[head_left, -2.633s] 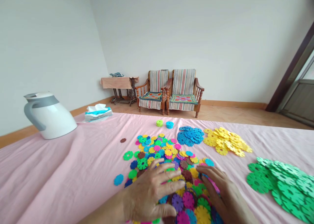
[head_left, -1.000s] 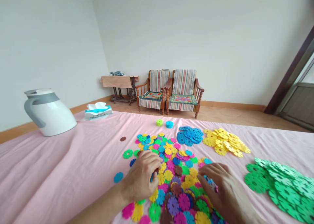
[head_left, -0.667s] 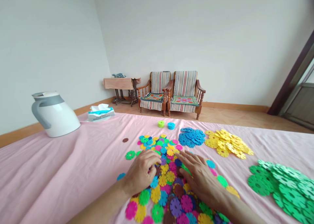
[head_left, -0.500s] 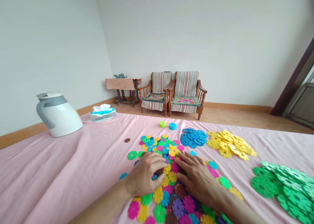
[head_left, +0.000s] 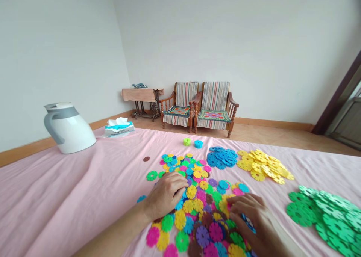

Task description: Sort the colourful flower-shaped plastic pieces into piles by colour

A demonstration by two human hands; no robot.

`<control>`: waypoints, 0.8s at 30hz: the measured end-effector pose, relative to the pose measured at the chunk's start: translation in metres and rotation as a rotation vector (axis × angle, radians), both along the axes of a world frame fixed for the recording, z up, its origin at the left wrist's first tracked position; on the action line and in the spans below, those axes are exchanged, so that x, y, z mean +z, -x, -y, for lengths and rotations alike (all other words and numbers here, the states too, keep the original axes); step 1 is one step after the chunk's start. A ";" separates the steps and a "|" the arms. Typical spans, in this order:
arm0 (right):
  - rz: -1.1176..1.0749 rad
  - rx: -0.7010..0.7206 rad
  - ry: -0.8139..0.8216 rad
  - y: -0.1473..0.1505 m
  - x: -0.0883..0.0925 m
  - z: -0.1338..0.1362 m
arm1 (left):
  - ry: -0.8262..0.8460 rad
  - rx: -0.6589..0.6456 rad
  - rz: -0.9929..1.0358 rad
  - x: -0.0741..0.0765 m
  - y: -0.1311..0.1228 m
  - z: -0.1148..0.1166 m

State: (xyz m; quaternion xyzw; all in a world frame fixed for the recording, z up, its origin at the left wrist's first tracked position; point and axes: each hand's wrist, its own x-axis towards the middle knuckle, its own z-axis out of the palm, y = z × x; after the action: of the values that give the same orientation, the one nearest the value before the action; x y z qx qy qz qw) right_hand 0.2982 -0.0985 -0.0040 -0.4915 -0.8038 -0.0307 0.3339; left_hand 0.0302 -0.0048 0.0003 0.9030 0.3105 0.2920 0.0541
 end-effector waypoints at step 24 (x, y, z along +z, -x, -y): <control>0.002 0.059 0.124 -0.041 -0.005 -0.009 | 0.018 0.103 0.202 0.005 0.002 -0.005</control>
State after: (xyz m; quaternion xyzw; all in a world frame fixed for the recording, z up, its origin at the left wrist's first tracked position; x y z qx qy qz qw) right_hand 0.3390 -0.0891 -0.0085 -0.4871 -0.8187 0.0283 0.3027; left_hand 0.0282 0.0004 0.0058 0.8514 0.3520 0.3808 0.0782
